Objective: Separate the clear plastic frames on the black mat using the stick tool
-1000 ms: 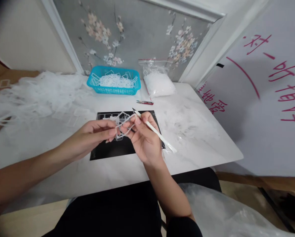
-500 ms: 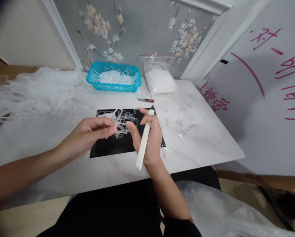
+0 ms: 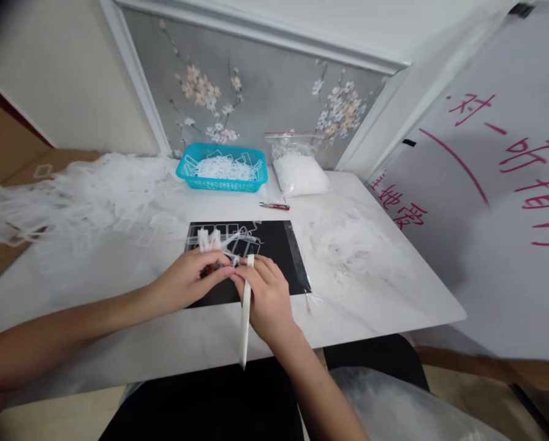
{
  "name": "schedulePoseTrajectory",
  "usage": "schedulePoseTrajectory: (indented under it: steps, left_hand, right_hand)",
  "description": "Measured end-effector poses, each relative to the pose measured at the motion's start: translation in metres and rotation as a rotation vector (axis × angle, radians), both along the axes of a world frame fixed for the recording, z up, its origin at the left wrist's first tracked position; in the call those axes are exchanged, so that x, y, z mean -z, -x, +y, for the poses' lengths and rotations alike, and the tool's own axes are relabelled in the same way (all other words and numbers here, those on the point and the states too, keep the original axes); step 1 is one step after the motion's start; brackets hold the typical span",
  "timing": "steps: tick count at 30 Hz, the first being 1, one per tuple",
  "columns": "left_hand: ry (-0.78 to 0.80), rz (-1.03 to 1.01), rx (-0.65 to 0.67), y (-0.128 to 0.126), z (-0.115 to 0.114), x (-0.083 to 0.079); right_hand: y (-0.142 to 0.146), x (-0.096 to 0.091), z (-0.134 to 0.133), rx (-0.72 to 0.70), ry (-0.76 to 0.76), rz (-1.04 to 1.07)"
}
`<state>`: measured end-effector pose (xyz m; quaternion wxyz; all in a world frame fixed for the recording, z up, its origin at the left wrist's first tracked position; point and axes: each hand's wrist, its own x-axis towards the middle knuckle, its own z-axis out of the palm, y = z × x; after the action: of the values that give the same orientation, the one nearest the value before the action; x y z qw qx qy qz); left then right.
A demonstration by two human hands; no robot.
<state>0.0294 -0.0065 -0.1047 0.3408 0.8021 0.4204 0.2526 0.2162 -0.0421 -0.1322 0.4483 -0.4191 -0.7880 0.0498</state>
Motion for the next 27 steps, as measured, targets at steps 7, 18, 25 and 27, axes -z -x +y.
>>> schedulePoseTrajectory:
  steps: [7,18,25,27]
  left_hand:
    - [-0.127,0.064,0.117,0.002,-0.005,0.000]
    - [-0.194,0.021,0.135,0.004,-0.012,-0.014]
    - [-0.311,0.061,0.121,0.009,-0.009,-0.017]
    - [-0.382,0.098,0.053,0.016,0.000,-0.020]
  right_hand:
    - [-0.001,-0.003,-0.007,-0.011,0.062,-0.029]
    - [-0.001,-0.012,-0.016,-0.069,0.018,-0.035]
    - [0.000,-0.019,-0.019,-0.126,0.083,0.134]
    - [-0.001,-0.022,-0.022,-0.120,0.110,0.199]
